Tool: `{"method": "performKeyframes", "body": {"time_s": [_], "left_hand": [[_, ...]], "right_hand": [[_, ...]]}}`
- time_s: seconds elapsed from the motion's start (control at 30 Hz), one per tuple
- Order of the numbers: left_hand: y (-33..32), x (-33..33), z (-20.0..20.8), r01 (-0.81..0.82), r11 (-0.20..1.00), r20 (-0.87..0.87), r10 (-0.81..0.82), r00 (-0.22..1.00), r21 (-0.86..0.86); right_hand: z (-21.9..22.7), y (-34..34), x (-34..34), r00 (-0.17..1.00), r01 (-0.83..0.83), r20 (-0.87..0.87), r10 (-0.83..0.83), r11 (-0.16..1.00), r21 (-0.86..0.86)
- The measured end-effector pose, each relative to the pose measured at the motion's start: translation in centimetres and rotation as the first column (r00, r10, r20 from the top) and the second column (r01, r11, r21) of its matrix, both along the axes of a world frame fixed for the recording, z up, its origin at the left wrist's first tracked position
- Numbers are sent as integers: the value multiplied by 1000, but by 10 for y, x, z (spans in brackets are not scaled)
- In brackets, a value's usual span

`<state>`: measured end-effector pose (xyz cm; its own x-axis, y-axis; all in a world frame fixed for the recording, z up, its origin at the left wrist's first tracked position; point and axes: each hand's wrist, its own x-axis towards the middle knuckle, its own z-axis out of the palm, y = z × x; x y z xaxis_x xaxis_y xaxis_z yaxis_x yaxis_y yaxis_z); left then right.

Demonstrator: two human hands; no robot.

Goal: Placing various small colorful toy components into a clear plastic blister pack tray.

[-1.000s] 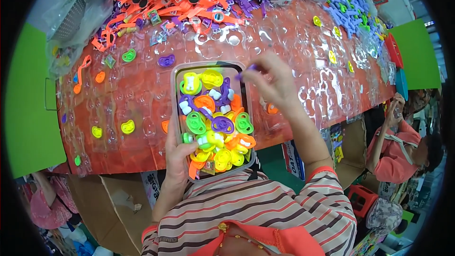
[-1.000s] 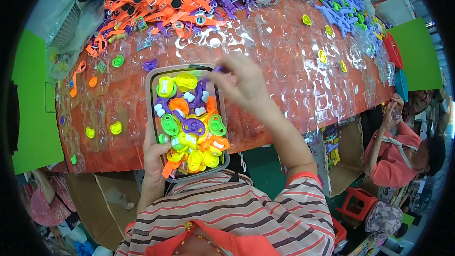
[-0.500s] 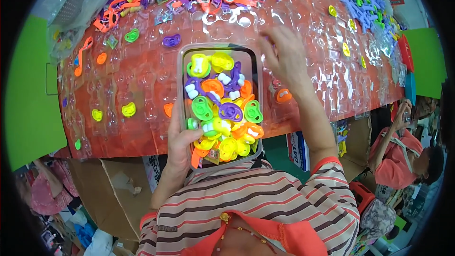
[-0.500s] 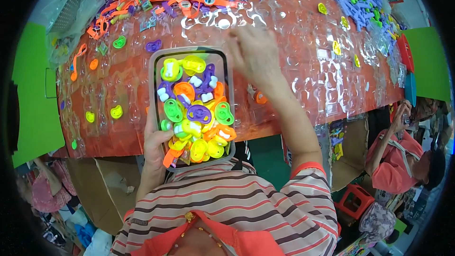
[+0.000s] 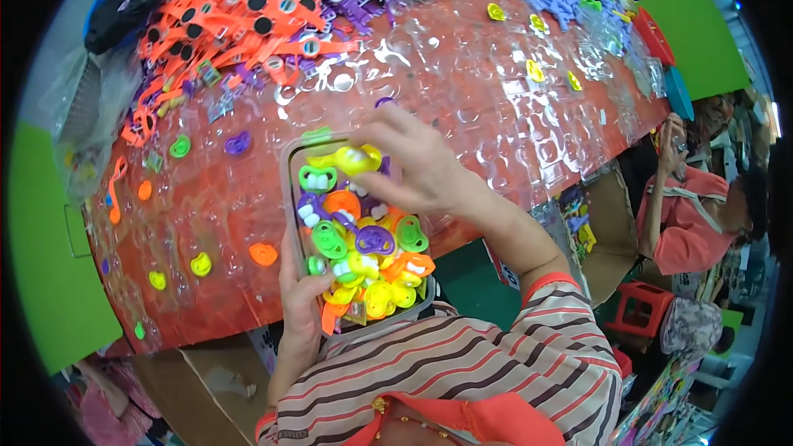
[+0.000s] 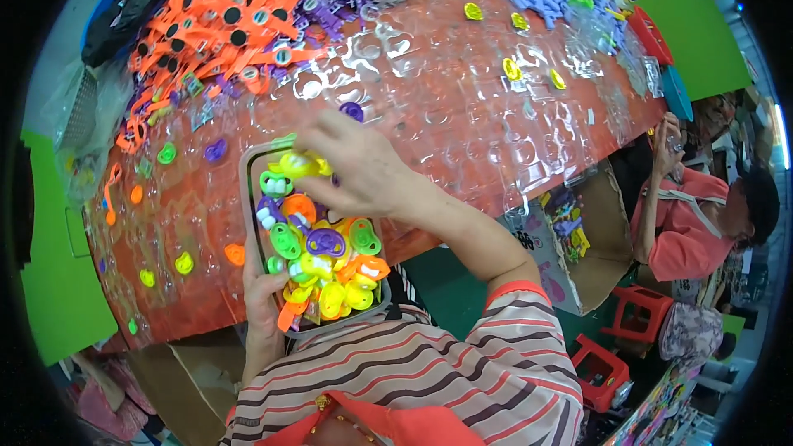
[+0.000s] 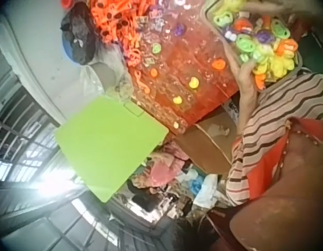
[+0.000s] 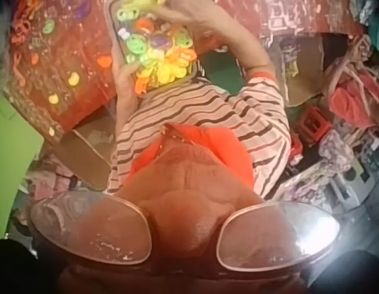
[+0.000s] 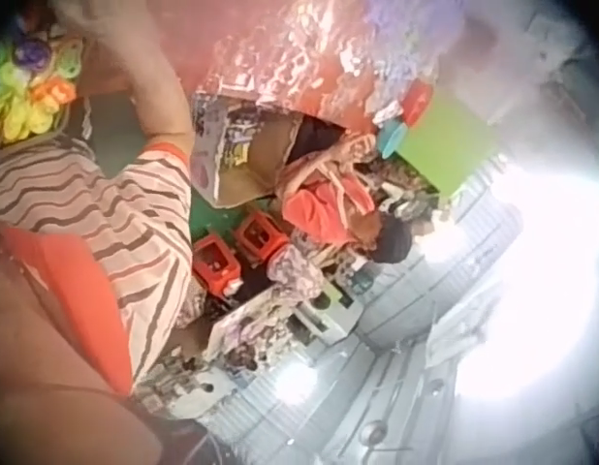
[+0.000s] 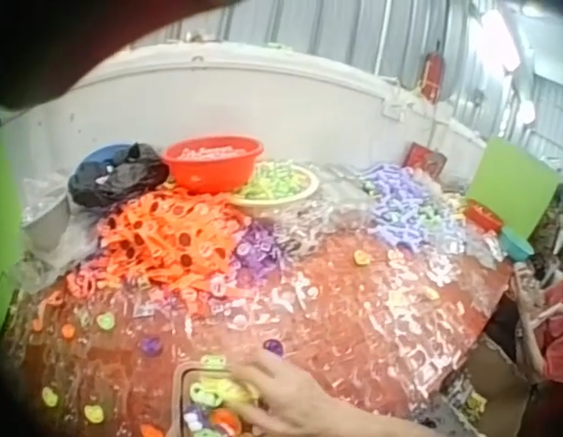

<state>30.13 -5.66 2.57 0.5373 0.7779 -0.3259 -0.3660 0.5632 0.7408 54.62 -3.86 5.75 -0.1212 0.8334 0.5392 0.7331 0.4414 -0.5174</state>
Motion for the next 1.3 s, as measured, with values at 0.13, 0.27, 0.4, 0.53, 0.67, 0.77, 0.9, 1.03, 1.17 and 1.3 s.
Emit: {"method": "performKeyframes", "body": {"time_s": [0.13, 0.27, 0.4, 0.53, 0.67, 0.77, 0.9, 1.03, 1.17, 1.3], "left_hand": [[2, -1, -1, 3, 1000, -4, -4, 1000, -28], [5, 6, 8, -4, 998, 9, 5, 1000, -65], [8, 0, 10, -23, 998, 5, 24, 1000, -52], [11, 5, 26, -97, 994, 40, 100, 994, -58], [15, -1, 21, -104, 994, 25, 105, 994, -46], [18, -4, 18, -106, 994, 18, 106, 994, -30], [21, -6, 16, -125, 992, 11, 125, 992, 0], [20, -8, 10, -138, 989, -15, 138, 990, 44], [19, -10, 15, -120, 992, -1, 121, 993, 41], [17, -9, 15, -154, 986, 23, 152, 988, 58]], "right_hand": [[-13, -13, 55, 785, 4, -560, -266, 906, -424], [-42, -14, 115, 583, 203, -675, -453, 885, -419], [-43, -21, 161, 459, 384, -671, -582, 811, -441], [-61, -23, 211, 650, 694, -193, -735, 678, -244], [-58, -24, 225, 611, 785, 232, -757, 617, -55], [-67, -18, 225, 618, 776, 318, -719, 622, -103], [-77, -4, 229, 658, 729, 272, -702, 684, 3], [-61, 27, 205, 684, 698, 325, -653, 716, -31], [-61, 61, 192, 685, 650, 413, -600, 760, 25], [-72, 82, 185, 676, 556, 563, -476, 831, 35]]}}
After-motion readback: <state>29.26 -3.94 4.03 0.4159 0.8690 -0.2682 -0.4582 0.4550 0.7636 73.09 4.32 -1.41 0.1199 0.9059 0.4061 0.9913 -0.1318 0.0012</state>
